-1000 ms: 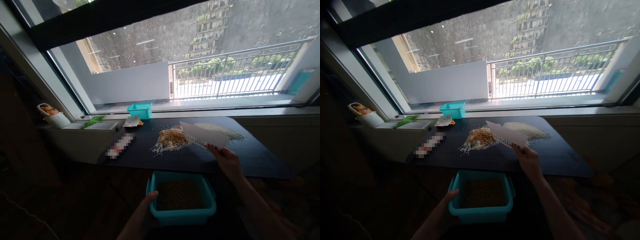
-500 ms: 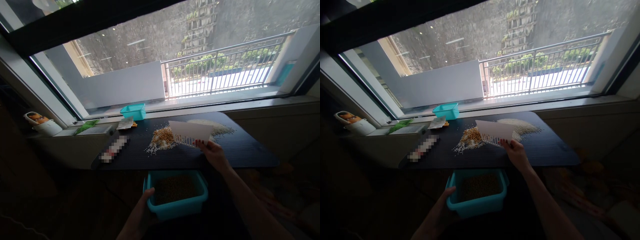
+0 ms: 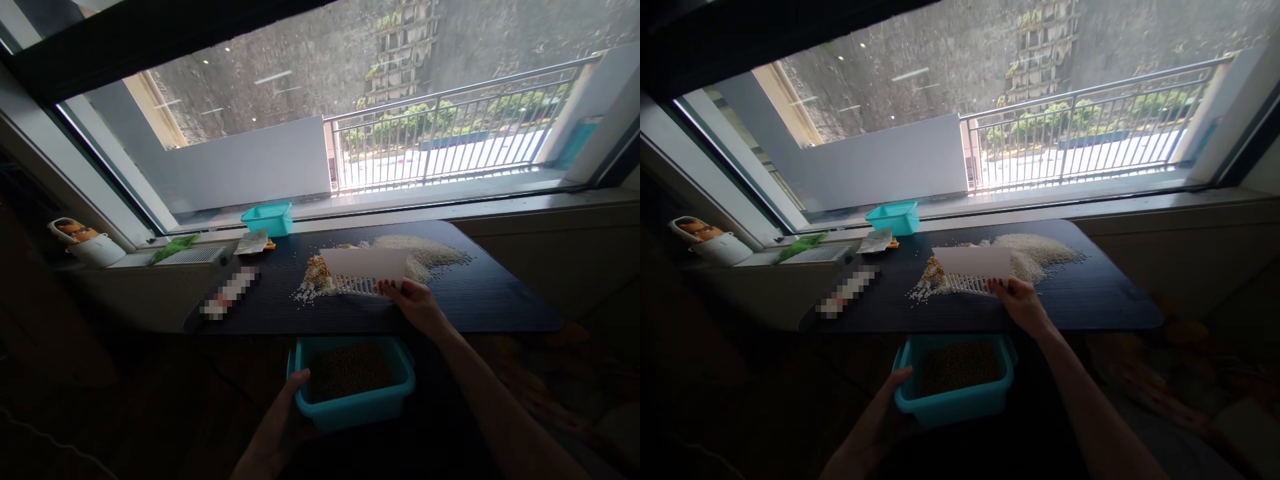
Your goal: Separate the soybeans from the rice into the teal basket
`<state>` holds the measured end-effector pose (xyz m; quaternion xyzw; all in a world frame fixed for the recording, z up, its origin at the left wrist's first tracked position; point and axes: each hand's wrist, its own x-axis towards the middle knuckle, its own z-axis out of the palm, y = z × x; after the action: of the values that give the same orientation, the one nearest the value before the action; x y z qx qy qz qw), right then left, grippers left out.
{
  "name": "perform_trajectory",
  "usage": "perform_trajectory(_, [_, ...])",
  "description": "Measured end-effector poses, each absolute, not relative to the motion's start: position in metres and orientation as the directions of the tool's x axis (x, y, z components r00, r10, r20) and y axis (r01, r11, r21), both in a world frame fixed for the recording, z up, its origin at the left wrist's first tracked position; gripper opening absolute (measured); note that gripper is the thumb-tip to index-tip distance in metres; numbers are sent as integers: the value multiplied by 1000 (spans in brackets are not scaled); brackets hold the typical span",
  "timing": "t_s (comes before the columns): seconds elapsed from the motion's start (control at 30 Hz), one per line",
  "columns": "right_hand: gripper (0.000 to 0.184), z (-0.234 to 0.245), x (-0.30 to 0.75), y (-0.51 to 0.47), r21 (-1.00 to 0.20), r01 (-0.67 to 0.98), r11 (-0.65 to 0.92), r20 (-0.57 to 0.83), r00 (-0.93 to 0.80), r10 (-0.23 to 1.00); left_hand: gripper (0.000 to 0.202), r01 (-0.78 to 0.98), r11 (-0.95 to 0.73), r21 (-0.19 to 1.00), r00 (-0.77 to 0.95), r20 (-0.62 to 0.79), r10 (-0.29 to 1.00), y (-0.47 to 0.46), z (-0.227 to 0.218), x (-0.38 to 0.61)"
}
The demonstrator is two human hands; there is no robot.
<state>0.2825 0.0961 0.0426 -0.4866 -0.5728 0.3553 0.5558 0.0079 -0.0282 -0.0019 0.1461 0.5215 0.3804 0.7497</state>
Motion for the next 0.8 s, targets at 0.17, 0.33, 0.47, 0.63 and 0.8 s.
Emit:
perform_trajectory(0.17, [42, 42, 280, 101, -953, 130, 275, 292, 138, 947, 69, -414, 658, 629, 169, -657, 734, -30, 0, 9])
perform_trajectory(0.33, [43, 40, 281, 103, -952, 148, 267, 284, 112, 952, 66, -407, 664, 627, 169, -663, 730, -31, 7, 11])
perform_trajectory(0.47, [45, 40, 284, 100, -965, 119, 235, 248, 109, 963, 70, -412, 660, 628, 181, -653, 735, -29, 8, 12])
perform_trajectory(0.63, [47, 40, 283, 100, -966, 138, 218, 233, 105, 967, 77, -398, 652, 645, 158, -652, 741, -29, 7, 13])
perform_trajectory(0.8, [44, 41, 282, 100, -959, 149, 243, 255, 69, 964, 74, -397, 663, 635, 173, -657, 734, -27, 6, 12])
